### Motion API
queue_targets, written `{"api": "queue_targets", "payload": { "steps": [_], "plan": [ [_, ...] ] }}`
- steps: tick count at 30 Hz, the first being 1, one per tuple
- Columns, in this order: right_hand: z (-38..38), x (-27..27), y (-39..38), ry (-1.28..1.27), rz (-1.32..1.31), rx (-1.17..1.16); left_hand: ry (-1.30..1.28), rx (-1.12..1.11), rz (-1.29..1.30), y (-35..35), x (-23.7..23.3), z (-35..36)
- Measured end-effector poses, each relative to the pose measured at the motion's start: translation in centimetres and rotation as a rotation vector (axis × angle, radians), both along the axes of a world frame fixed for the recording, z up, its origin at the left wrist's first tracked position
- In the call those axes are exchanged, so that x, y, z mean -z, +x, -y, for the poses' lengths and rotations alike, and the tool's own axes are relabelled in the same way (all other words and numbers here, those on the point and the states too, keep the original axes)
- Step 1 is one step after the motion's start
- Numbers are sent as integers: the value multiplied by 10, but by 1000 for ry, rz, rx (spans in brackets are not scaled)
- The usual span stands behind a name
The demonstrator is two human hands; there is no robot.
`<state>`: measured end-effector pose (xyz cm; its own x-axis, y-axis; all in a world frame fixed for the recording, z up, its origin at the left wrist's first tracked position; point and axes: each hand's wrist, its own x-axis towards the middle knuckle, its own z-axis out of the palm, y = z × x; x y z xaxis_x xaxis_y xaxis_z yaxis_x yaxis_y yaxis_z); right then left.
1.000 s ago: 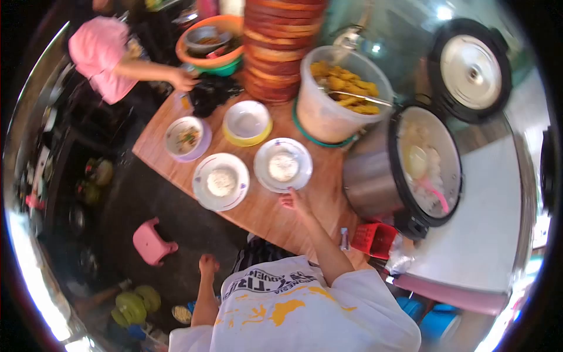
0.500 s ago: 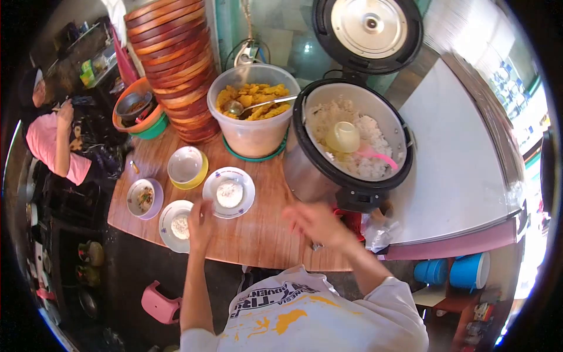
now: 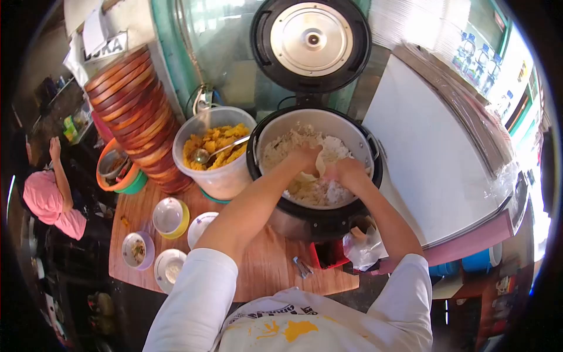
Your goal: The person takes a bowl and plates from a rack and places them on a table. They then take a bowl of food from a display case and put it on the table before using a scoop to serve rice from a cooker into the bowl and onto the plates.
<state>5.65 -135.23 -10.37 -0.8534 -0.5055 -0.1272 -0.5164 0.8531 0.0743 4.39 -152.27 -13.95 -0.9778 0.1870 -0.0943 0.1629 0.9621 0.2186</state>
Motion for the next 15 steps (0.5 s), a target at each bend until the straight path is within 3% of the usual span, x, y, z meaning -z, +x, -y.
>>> {"api": "queue_targets", "payload": {
  "steps": [4, 6, 10, 12, 15],
  "plan": [
    [-13, -13, 0, -43, -75, 54, -91, 103, 196, -35, 24, 1],
    [-24, -23, -3, 5, -94, 65, 8, 96, 177, -38, 22, 11],
    [-42, -55, 13, -313, -278, 108, 100, 14, -122, -34, -15, 32],
    [-45, -73, 23, -475, -436, 65, 293, -28, -216, -5, -67, 41],
    [-43, -70, 28, -635, -633, 27, 525, -95, -361, 29, -108, 57]
  ]
}}
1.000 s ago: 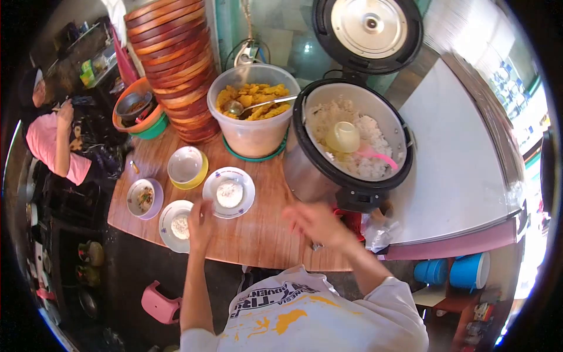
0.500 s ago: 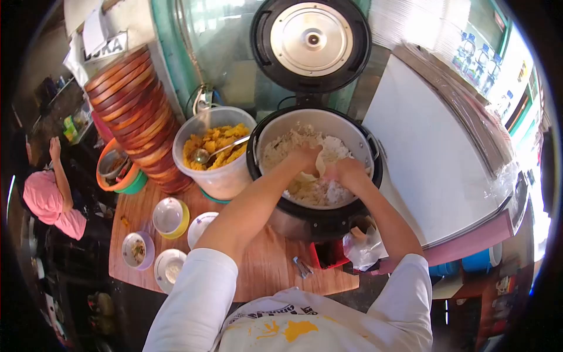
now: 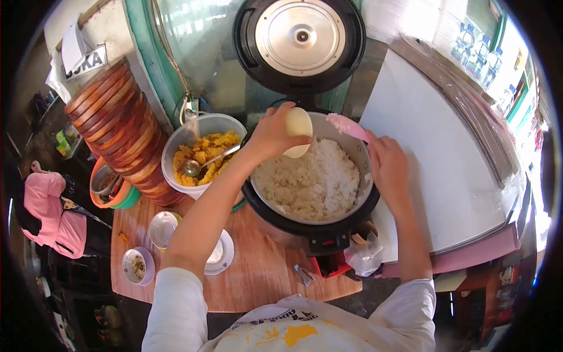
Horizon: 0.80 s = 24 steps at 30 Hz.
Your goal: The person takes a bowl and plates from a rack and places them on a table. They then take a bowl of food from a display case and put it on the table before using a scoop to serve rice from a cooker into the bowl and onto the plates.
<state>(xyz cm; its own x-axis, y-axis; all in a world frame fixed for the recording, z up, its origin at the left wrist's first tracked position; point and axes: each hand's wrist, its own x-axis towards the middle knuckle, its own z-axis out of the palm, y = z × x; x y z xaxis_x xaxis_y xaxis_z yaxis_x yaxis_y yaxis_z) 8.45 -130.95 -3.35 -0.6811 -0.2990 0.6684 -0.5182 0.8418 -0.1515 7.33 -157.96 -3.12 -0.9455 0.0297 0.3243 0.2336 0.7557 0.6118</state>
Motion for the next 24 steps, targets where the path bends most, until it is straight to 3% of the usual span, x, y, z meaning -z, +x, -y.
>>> {"api": "queue_targets", "payload": {
  "steps": [3, 6, 9, 11, 13, 15, 17, 18, 20, 22, 24],
  "plan": [
    [-20, 59, -23, 336, 124, -92, 184, 21, -140, 34, -17, 20],
    [-12, 25, -17, 134, 169, -40, 655, 180, -101, 77, -24, 36],
    [1, -10, -42, -270, 262, -169, 1016, 269, -161, 117, -16, 51],
    [12, -39, -76, -298, 220, -205, 1176, 270, -163, 138, -4, 65],
    [26, -65, -131, -361, 154, -337, 1234, 227, -197, 159, 4, 76],
    [57, -121, -153, -238, 45, -215, 1282, 147, -252, 174, 21, 88],
    [95, -162, -177, -320, -103, -187, 1370, 33, -228, 195, 39, 100],
    [112, -182, -197, -305, -151, -158, 1201, 46, -250, 205, 48, 110],
    [146, -213, -234, -266, -301, -73, 1149, 25, -261, 225, 66, 118],
    [176, -235, -265, -222, -501, 38, 1385, -34, -244, 248, 82, 118],
    [192, -250, -300, -129, -565, 4, 1389, -143, -216, 266, 87, 117]
  ]
}}
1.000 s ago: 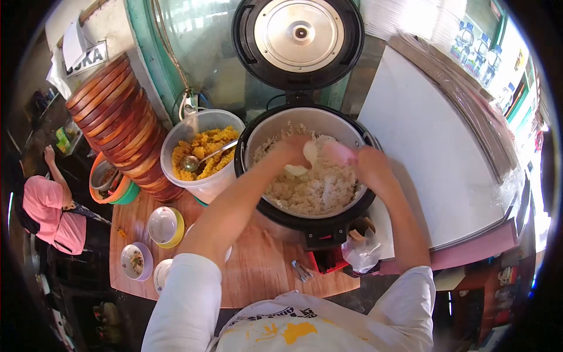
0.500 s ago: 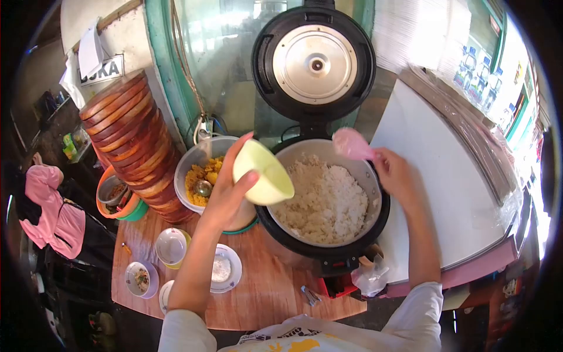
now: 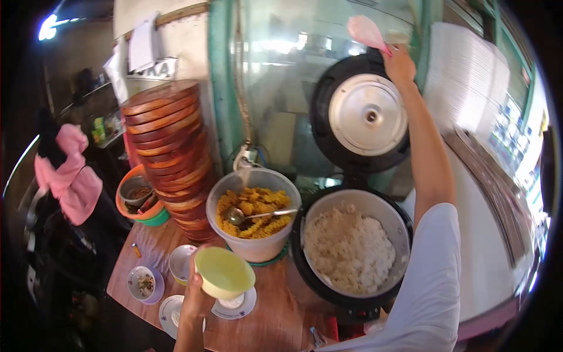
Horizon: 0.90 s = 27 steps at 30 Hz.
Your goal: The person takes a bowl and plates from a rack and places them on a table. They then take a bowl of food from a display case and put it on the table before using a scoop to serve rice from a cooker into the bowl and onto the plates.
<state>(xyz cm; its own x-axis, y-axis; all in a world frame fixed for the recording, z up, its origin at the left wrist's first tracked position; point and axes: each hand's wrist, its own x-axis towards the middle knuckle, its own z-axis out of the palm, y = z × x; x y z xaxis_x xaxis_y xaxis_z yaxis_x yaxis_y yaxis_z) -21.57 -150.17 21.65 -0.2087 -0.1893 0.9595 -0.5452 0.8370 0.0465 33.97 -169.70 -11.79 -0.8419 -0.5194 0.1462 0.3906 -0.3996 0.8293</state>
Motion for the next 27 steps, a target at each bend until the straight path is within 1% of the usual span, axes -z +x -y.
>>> {"api": "queue_targets", "payload": {
  "steps": [1, 3, 4, 5, 6, 7, 8, 9, 10, 12, 14, 16, 18, 20, 23, 24, 25, 27],
  "plan": [
    [9, -7, -17, 49, -34, -9, 13, -38, 42, 7, 1, 1],
    [20, -10, -30, 131, 14, 106, 9, -108, 86, 21, 7, 1],
    [24, -16, -28, 142, 134, 109, 13, -142, 110, 27, 10, -1],
    [25, -22, -25, 162, 254, 114, 21, -126, 104, 32, 12, 0],
    [21, -24, -38, 173, 151, 79, 13, -121, 120, 34, 11, -2],
    [21, -28, -32, 153, 131, 72, 6, -116, 135, 33, 8, -2],
    [20, -33, -22, 181, 84, 127, -6, -112, 149, 31, 5, -1],
    [20, -37, 5, 175, 116, 145, 7, -86, 115, 27, 6, 1],
    [17, -47, 1, 192, 111, 188, 16, -63, 78, 20, 6, 5],
    [2, -61, 13, 255, 98, 47, -50, -30, -35, 3, -2, 12],
    [-13, -65, 31, 251, 107, -72, -148, -40, -117, -18, -18, 21],
    [-31, -63, 57, 243, 151, -1, -207, -43, -200, -40, -35, 31],
    [-55, -51, 88, 242, 159, -12, -207, -30, -306, -56, -66, 33],
    [-77, -27, 133, 217, 148, -80, -218, -49, -308, -76, -90, 35],
    [-93, 29, 226, 132, 45, -280, -236, -60, -411, -104, -120, 37],
    [-98, 45, 257, 140, 76, -294, -259, -72, -431, -114, -126, 39],
    [-101, 59, 287, 146, 107, -302, -257, -90, -411, -121, -135, 38],
    [-98, 96, 347, 25, 194, -132, -287, -126, -394, -132, -154, 29]
  ]
}}
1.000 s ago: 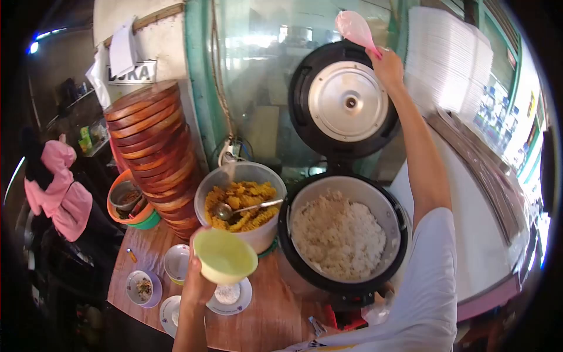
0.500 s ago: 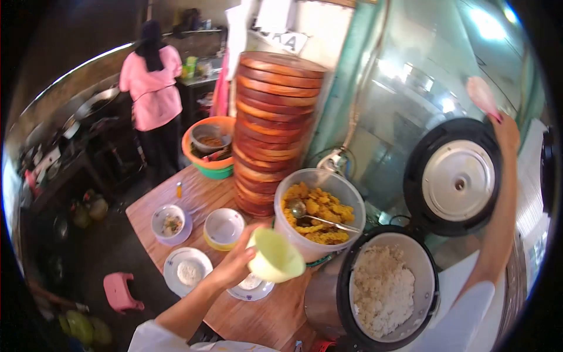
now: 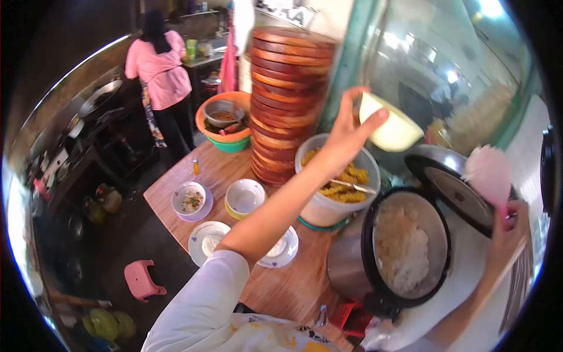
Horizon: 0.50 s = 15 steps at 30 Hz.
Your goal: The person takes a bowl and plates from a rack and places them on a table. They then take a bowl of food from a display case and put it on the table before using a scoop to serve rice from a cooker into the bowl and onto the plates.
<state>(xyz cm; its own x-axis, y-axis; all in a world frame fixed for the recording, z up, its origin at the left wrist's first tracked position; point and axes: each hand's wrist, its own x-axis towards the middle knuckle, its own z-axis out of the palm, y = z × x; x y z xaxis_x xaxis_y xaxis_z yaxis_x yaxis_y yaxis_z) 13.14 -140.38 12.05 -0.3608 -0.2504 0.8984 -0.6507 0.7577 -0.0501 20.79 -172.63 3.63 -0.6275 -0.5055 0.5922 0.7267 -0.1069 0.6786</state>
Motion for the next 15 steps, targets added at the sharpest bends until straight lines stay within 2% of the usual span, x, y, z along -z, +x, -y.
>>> {"api": "queue_targets", "payload": {
  "steps": [2, 5, 7, 9, 13, 15],
  "plan": [
    [-5, 35, 41, -40, 36, -80, -32, 5, -1, -13, -10, -11],
    [-13, 87, 87, -121, 144, -46, -103, 28, 68, -20, -18, -35],
    [-19, 125, 102, -154, 122, -67, -164, 95, 28, -29, -12, -51],
    [-22, 153, 118, -180, 228, -66, -229, 131, 89, -34, -2, -69],
    [-27, 204, 131, -320, 248, -72, -411, 89, 212, -42, 30, -102],
    [-26, 216, 134, -342, 235, -103, -565, -30, 278, -53, 55, -110]
  ]
}}
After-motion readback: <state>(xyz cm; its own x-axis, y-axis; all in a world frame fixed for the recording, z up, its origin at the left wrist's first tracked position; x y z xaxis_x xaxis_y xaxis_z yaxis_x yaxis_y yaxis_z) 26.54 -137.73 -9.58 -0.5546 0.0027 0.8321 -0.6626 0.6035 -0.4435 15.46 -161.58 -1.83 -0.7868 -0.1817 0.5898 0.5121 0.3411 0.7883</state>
